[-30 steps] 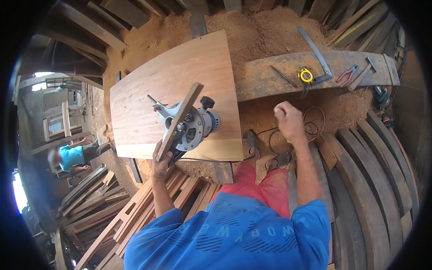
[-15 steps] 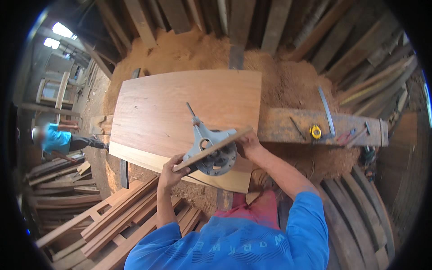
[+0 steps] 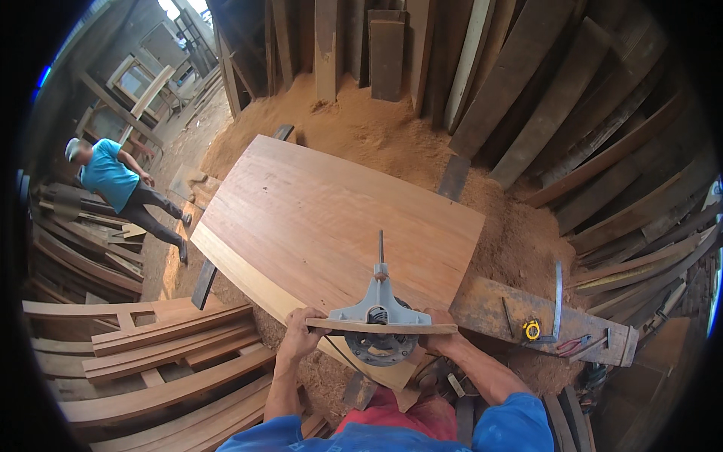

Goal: The person positions a large wooden board on a workbench and uses a handheld electric router to shape the edges. They guide the tool along the perimeter to create a smooth, rounded profile, then inspect the finished edge.

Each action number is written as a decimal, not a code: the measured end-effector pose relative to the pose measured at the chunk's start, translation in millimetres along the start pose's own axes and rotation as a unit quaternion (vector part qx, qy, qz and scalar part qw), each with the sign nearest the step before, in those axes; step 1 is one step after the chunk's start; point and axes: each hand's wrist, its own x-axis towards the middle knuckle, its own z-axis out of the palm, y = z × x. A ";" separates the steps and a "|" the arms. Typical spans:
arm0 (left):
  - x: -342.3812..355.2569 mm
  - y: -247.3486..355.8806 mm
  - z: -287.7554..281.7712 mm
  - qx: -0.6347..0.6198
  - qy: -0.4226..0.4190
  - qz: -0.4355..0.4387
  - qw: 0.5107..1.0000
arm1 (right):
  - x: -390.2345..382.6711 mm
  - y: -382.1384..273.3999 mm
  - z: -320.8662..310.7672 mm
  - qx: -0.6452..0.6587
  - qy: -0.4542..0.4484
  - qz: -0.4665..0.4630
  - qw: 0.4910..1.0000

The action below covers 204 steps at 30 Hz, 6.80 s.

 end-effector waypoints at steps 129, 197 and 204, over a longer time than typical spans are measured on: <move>33.1 128.8 70.2 -0.123 0.083 -0.099 0.984 | -86.2 -12.5 92.8 0.895 0.023 0.058 0.442; 31.3 98.2 79.4 -0.195 0.078 -0.130 0.969 | -112.7 273.8 79.2 -0.072 0.222 0.370 0.899; 29.3 103.2 79.2 -0.179 0.106 -0.136 0.968 | -139.8 307.3 72.5 -0.112 0.220 0.496 0.833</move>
